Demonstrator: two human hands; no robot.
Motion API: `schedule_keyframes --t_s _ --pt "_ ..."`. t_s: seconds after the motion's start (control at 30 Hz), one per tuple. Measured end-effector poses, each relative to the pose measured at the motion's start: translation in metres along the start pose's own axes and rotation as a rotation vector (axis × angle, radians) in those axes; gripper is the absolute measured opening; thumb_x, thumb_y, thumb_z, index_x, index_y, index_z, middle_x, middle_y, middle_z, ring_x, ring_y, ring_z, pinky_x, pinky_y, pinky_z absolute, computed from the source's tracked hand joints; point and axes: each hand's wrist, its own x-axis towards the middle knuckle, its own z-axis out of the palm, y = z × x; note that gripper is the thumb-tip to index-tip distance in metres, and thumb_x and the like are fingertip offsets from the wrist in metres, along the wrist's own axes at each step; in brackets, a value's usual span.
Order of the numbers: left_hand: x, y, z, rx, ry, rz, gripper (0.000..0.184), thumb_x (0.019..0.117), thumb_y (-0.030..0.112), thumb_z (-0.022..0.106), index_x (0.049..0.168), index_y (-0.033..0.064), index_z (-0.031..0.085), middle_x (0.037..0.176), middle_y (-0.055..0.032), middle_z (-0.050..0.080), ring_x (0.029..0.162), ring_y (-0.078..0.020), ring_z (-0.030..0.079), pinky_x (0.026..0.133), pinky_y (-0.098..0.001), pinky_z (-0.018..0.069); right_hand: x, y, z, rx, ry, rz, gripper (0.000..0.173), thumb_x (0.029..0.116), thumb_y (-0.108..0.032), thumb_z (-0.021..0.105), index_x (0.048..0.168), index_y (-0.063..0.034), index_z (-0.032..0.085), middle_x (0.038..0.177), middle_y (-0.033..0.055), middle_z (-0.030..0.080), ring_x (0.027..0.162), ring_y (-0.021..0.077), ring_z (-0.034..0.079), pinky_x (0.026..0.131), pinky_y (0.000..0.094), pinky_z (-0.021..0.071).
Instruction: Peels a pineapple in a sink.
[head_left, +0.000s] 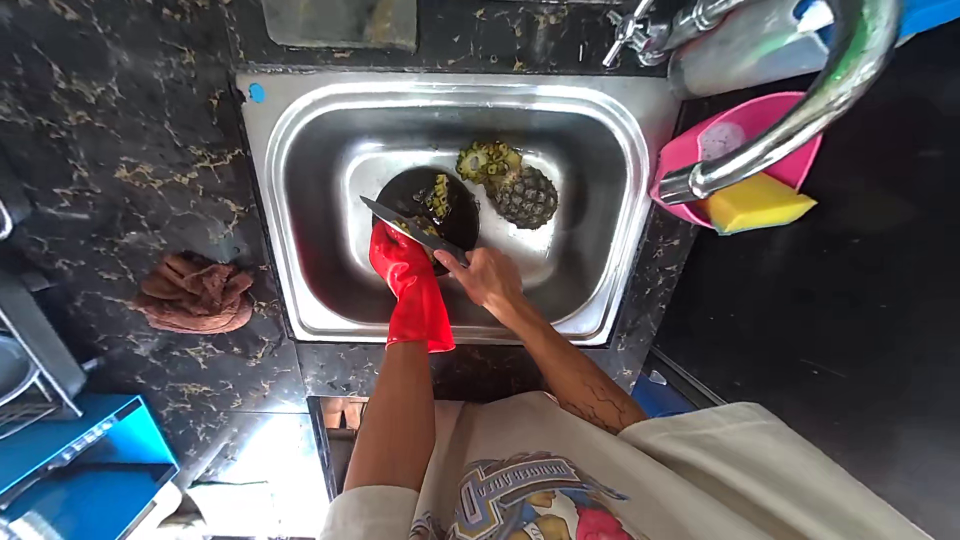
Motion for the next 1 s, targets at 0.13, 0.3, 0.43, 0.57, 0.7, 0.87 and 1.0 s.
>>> schedule_keyframes --t_s 0.13,0.3,0.43,0.57,0.7,0.87,1.0 --pt "0.002 -0.004 -0.002 0.015 -0.004 0.016 0.031 0.1065 0.024 0.048 0.107 0.0069 0.073 0.100 -0.0079 0.074 0.098 -0.0148 0.069 0.093 -0.0374 0.0527 0.013 -0.011 0.001 0.074 -0.015 -0.010 0.085 0.0919 -0.084 0.032 0.075 -0.0069 0.065 0.075 0.0131 0.065 0.077 0.0327 0.067 0.065 0.0559 0.0510" --pt "0.004 -0.004 0.000 -0.015 -0.029 0.009 0.029 0.1047 0.024 0.049 0.103 0.0082 0.073 0.096 -0.0063 0.073 0.095 -0.0138 0.068 0.089 -0.0374 0.0532 0.015 0.008 -0.001 0.178 -0.103 0.016 0.084 0.0944 -0.081 0.034 0.074 -0.0049 0.064 0.072 0.0139 0.062 0.073 0.0327 0.065 0.064 0.0569 0.0502" --pt "0.003 -0.006 -0.001 -0.060 -0.030 0.014 0.026 0.1039 0.023 0.051 0.102 0.0084 0.073 0.096 -0.0048 0.072 0.094 -0.0109 0.068 0.089 -0.0339 0.0534 0.028 0.003 0.001 0.204 -0.121 -0.023 0.084 0.0958 -0.080 0.031 0.072 -0.0054 0.062 0.069 0.0124 0.060 0.069 0.0305 0.063 0.063 0.0551 0.0494" --pt "-0.001 0.013 -0.012 -0.056 -0.071 0.007 0.031 0.1058 0.017 0.046 0.110 0.0000 0.071 0.107 -0.0128 0.072 0.103 -0.0134 0.067 0.096 -0.0311 0.0501 0.025 0.016 0.001 0.192 -0.129 -0.018 0.086 0.0968 -0.079 0.028 0.069 -0.0047 0.061 0.067 0.0124 0.058 0.067 0.0309 0.061 0.063 0.0558 0.0484" --pt "-0.001 0.007 -0.010 -0.075 -0.072 0.000 0.031 0.1056 0.018 0.047 0.109 0.0006 0.072 0.105 -0.0118 0.073 0.101 -0.0129 0.067 0.095 -0.0317 0.0509 0.050 0.010 0.011 0.295 -0.173 -0.043 0.083 0.0982 -0.077 0.027 0.064 -0.0073 0.054 0.059 0.0061 0.049 0.054 0.0220 0.051 0.055 0.0462 0.0446" --pt "0.010 -0.013 0.001 -0.039 -0.038 -0.005 0.026 0.1030 0.026 0.051 0.100 0.0120 0.073 0.093 -0.0030 0.073 0.093 -0.0126 0.069 0.088 -0.0379 0.0543 0.055 0.028 0.014 0.360 -0.242 0.016 0.079 0.0970 -0.079 0.029 0.064 -0.0103 0.051 0.054 0.0026 0.044 0.045 0.0175 0.044 0.047 0.0398 0.0412" --pt "0.007 -0.010 0.001 -0.055 -0.036 -0.002 0.027 0.1035 0.025 0.051 0.101 0.0106 0.074 0.094 -0.0046 0.073 0.093 -0.0135 0.069 0.088 -0.0378 0.0537 0.071 0.016 0.015 0.476 -0.296 0.003 0.076 0.0966 -0.079 0.029 0.063 -0.0134 0.047 0.051 -0.0005 0.040 0.040 0.0137 0.040 0.042 0.0337 0.0384"
